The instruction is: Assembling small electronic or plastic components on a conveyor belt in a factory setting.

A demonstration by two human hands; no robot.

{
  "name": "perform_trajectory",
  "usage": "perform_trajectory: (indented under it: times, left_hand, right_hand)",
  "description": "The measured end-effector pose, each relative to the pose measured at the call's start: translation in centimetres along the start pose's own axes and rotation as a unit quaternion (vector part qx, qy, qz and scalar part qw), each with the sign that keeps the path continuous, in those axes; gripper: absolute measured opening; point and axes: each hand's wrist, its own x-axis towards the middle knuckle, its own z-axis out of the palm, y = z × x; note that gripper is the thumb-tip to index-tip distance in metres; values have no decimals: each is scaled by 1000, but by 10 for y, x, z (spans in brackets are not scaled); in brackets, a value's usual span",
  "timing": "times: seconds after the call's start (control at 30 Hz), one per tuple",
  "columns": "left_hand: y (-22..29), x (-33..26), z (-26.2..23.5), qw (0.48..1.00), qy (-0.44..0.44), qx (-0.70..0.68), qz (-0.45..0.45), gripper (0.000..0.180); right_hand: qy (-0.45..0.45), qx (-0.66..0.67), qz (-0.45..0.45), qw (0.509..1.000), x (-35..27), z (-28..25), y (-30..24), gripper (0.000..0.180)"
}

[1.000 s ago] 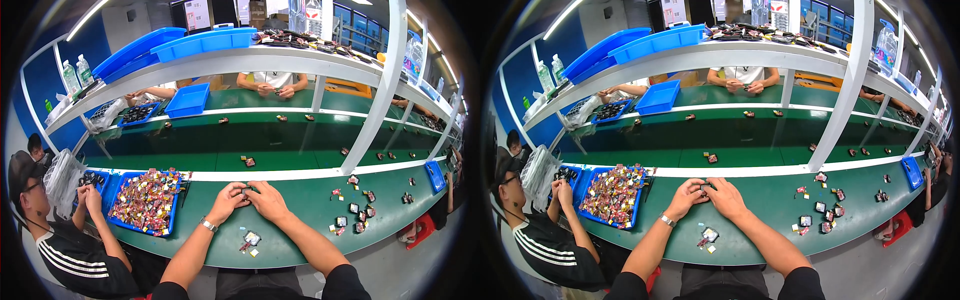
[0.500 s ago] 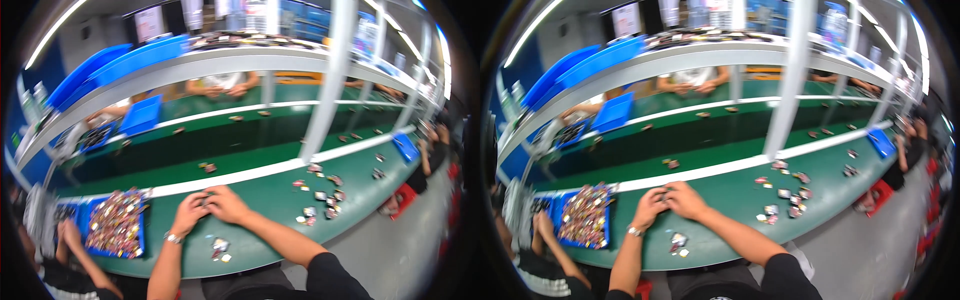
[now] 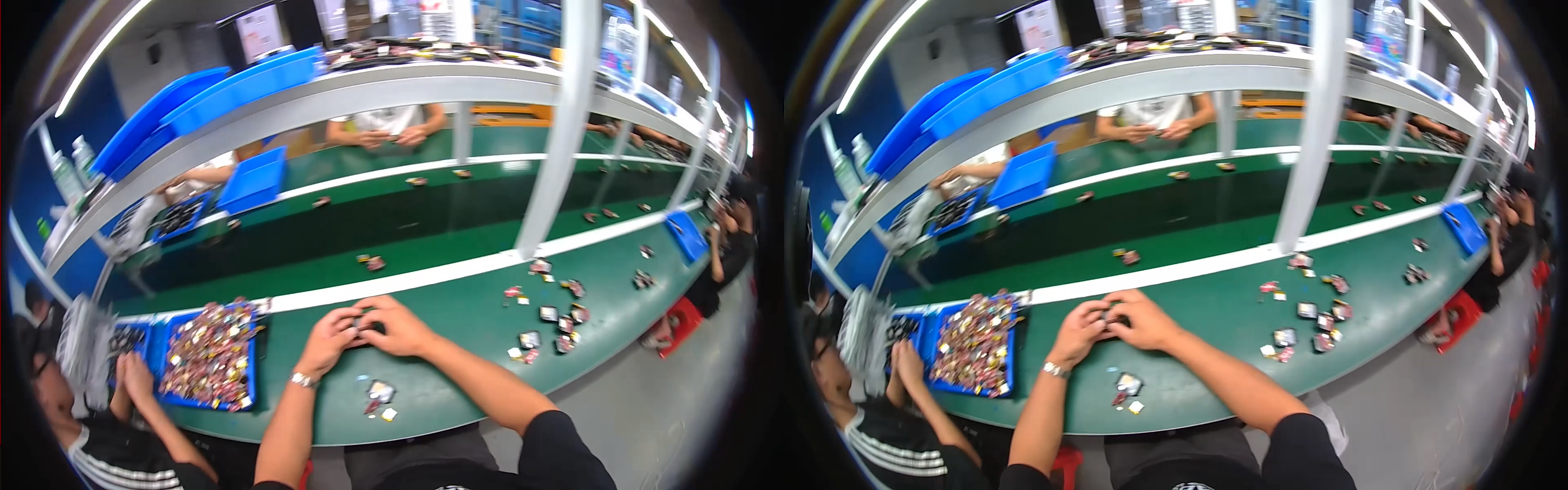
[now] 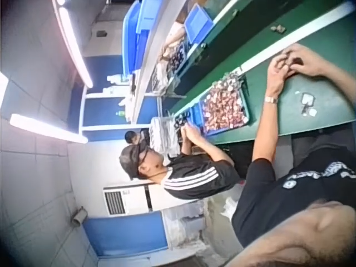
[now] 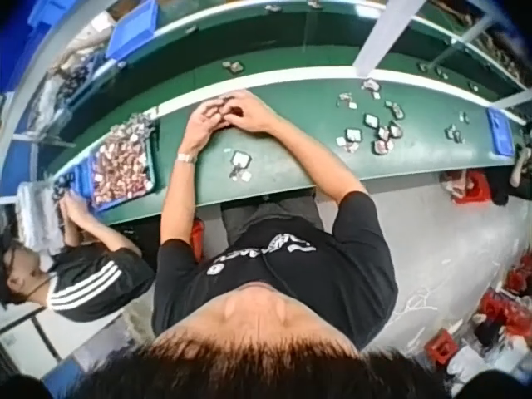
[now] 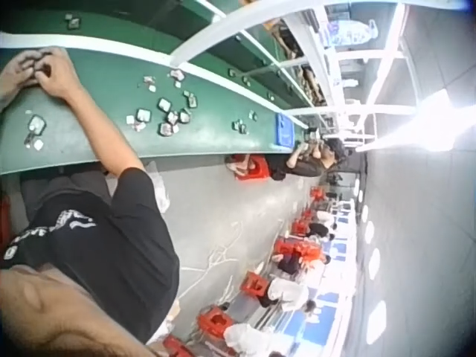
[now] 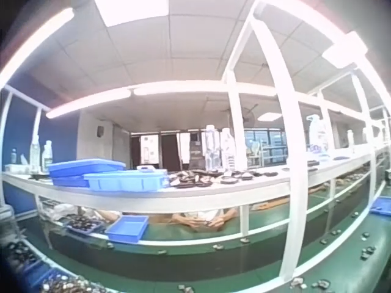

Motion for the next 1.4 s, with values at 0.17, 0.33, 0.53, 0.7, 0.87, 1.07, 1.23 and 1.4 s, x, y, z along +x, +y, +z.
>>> perform_trajectory:
  times: [0.17, 0.33, 0.53, 0.7, 0.87, 1.07, 1.23, 1.4]
  left_hand:
    - [-1, -7, -5, 999, 36, -6, -1, 33]
    - [2, -5, -2, 999, 51, -7, 6, 33]
    - [0, -4, -4, 999, 46, -1, 8, 31]
    - [-1, -4, -5, 999, 37, -6, 9, 29]
    - [1, -6, -4, 999, 46, -8, 12, 29]
    - [-3, -3, -3, 999, 46, -7, 13, 28]
    - [-3, -5, -4, 998, 55, -10, 28, 28]
    - [-6, -5, -5, 998, 53, -7, 16, 27]
  right_hand:
    - [-22, 14, 19, 999, 2, 5, -15, 12]
    - [45, -41, 28, 998, 2, 10, -20, 9]
    - [85, -34, 37, 995, 0, 21, -18, 12]
    - [102, -35, 53, 993, -2, 27, -13, 14]
    - [112, -29, 56, 992, -3, 31, -12, 15]
    - [126, -12, 75, 989, -6, 33, -9, 17]
    - [121, -32, 53, 991, 0, 31, -17, 16]
    - [124, -22, 65, 990, -4, 35, -8, 20]
